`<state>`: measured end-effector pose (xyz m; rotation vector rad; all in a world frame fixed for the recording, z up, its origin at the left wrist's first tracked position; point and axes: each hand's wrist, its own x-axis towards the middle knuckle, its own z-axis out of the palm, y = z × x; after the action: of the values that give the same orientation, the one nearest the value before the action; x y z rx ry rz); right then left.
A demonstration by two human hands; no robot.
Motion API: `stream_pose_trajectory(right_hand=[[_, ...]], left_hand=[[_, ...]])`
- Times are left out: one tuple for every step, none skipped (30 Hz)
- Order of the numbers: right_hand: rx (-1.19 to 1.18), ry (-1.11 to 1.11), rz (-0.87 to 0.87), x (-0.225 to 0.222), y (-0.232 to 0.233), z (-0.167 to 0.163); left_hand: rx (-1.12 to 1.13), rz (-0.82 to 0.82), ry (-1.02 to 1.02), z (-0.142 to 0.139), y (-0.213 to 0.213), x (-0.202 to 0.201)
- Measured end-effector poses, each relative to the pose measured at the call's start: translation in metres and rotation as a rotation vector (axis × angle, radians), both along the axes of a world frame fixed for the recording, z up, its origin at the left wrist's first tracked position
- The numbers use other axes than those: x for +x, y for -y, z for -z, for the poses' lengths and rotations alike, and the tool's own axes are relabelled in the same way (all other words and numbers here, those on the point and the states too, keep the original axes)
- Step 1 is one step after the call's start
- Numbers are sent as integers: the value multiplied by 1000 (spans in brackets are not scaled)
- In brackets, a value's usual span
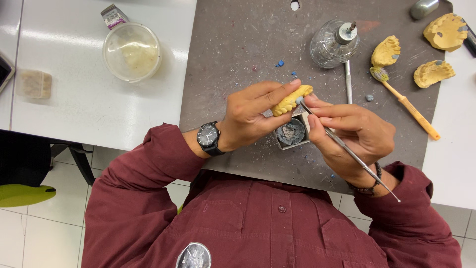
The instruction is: The person holds a yellow dental plaster tooth model in one hand and scrapes and carves its surface with a metal carving tool, working over an open box that catches debris. They occasionally switch to a small knife and a toothbrush to refine and clean the model.
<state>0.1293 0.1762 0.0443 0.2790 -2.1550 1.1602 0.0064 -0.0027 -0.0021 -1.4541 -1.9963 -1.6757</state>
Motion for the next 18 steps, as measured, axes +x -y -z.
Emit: stream_pose_trajectory(right_hand=[[-9,20,3,0,1,0],[-19,41,7,1,2,-1],[-30,62,11,1,3,-2],[-24,60,13,1,3,-2],[-18,57,14,0,3,-2],[-13,54,14,0,3,-2],[-14,57,13,0,4,-3],[-15,61,12,0,4,-3],[-16,64,12,0,4,-2],[-40,74,4,0,4,-2],[-64,84,-4,0,4,-2],[-88,95,-13,1,4,-2],[-64,102,6,1,4,-2],[-40,110,25,2,3,-2],[-15,117,43,2,3,-1],[-40,111,20,3,2,-1],[-66,103,-3,2,1,0],[-93,96,-27,2,1,2]], left_hand=[[4,-4,-12,1,0,0],[9,-8,-22,2,0,0],[13,-11,-32,2,0,1],[8,-10,-34,3,1,1],[3,-11,-37,3,0,1],[-2,-12,-40,3,1,1],[-4,-15,-44,3,1,1],[-5,-18,-48,3,2,1],[-6,-20,-52,3,1,1],[-7,-22,-47,3,1,1],[-9,-25,-42,3,1,1],[-11,-28,-37,3,2,2],[-14,-28,-46,3,2,1],[-17,-28,-54,2,2,1],[-19,-28,-62,2,2,0],[-17,-27,-62,2,2,1],[-15,-25,-62,2,2,0],[-14,-23,-63,1,3,0]])
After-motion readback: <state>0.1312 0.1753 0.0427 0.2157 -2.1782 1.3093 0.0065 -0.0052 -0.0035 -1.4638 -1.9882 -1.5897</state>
